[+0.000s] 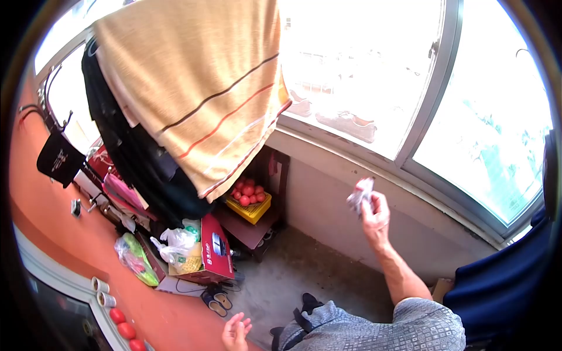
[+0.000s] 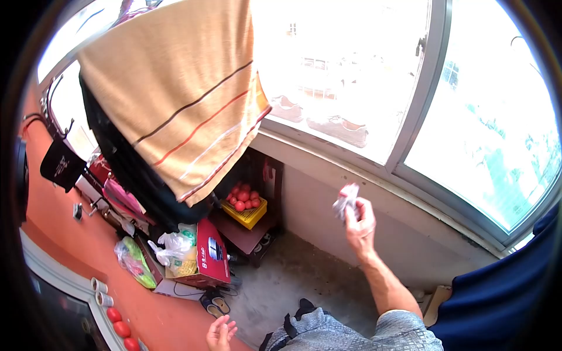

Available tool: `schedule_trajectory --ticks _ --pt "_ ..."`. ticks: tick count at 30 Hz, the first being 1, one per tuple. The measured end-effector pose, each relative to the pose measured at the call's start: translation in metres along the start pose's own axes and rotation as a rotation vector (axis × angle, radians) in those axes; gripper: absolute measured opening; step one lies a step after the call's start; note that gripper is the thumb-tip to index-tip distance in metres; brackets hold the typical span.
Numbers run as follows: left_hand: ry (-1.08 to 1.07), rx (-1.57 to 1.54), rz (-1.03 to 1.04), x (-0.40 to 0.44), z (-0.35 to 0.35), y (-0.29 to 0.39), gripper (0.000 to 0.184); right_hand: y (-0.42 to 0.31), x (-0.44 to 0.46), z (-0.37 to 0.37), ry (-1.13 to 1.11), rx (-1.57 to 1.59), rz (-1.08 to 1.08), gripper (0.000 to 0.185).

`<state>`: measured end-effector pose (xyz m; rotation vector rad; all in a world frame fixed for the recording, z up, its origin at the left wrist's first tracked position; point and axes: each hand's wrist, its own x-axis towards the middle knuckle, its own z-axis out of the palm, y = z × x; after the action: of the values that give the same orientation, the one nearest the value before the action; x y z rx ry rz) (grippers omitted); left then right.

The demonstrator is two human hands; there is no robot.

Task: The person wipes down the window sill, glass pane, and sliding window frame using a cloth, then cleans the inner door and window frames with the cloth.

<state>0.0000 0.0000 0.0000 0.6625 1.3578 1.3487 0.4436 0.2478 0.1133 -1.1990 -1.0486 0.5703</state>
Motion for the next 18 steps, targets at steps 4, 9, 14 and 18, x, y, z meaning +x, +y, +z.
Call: schedule_trajectory --ticks 4,9,14,18 --pt "-0.024 -0.013 -0.086 -0.006 0.083 0.004 0.035 -0.018 0.077 -0.06 0.232 -0.76 -0.665 0.027" --pt "-0.083 0.042 -0.092 0.017 0.124 0.009 0.033 0.054 0.116 -0.054 0.168 -1.076 -0.733 0.032" --pt "-0.046 0.05 -0.104 0.018 0.171 0.02 0.033 0.058 0.135 -0.016 0.074 -0.959 -0.692 0.029" --pt "-0.053 0.104 -0.104 0.028 0.189 0.019 0.033 0.073 0.162 0.032 -0.006 -0.891 -0.709 0.029"
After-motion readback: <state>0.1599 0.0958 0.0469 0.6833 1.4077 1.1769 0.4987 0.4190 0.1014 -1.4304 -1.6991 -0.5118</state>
